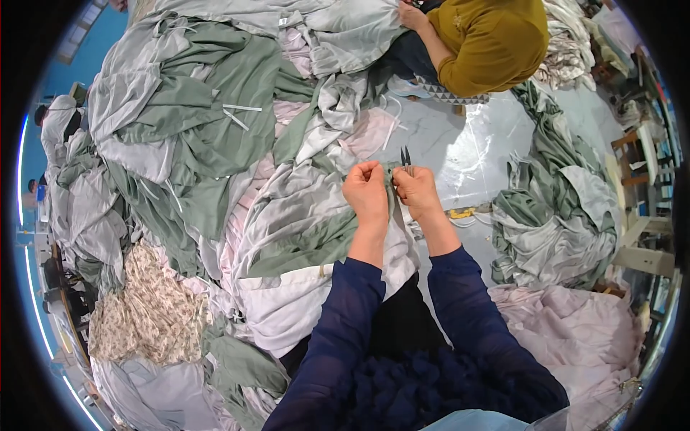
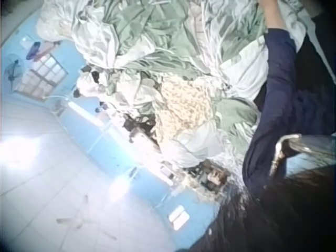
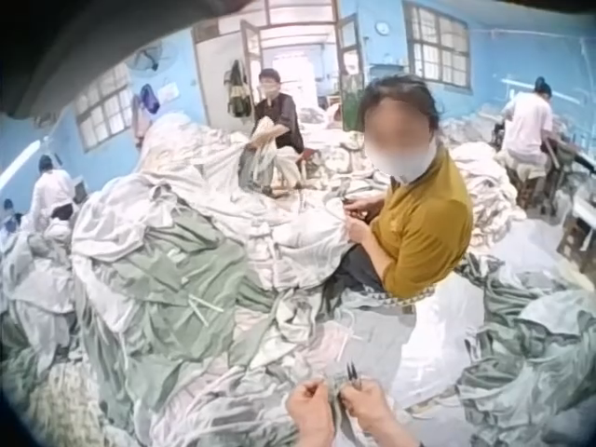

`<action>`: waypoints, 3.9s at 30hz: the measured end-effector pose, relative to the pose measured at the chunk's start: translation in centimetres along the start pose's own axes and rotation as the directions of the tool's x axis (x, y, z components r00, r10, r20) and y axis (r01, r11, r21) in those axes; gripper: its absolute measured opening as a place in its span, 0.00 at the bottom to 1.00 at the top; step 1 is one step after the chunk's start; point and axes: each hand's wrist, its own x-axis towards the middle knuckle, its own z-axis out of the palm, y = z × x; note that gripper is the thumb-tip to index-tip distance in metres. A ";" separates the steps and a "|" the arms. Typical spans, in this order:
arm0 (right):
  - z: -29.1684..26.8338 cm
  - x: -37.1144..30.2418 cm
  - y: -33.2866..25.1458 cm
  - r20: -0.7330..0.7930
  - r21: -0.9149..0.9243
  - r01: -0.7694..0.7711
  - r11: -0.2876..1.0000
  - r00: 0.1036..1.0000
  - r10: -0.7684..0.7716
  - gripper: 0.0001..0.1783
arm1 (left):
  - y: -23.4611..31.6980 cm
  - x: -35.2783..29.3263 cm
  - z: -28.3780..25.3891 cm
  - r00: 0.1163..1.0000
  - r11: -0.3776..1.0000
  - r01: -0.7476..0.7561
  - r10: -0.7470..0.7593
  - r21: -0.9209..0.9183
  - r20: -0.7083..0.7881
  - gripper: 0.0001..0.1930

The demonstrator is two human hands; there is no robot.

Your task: Trimming loose threads from fabric pieces using thread snips in a factory setting.

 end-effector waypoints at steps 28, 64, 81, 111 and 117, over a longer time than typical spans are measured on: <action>-1.2 -1.5 0.6 -0.165 0.017 0.055 0.998 0.985 -0.051 0.10 | 0.0 -0.2 -0.3 1.000 0.996 0.003 -0.002 -0.090 0.009 0.04; -5.9 -11.3 6.5 0.072 0.805 -0.275 0.525 0.925 0.374 0.07 | 0.2 0.8 1.5 0.960 0.991 0.127 -0.114 -0.035 0.257 0.05; -2.8 -20.2 4.7 -0.046 0.427 -0.158 0.890 0.980 0.196 0.12 | 0.3 -2.0 -3.4 0.777 0.889 -0.135 -0.179 0.437 0.604 0.11; -2.7 -20.9 6.6 -0.062 0.321 -0.003 0.947 0.998 0.024 0.12 | 2.5 -5.7 -3.6 0.749 0.409 -0.589 -0.048 0.697 0.661 0.28; -2.6 -20.2 6.9 -0.059 0.314 0.015 0.949 0.998 0.003 0.12 | 2.9 -1.8 -8.5 0.756 0.619 -0.390 -0.209 0.682 0.621 0.04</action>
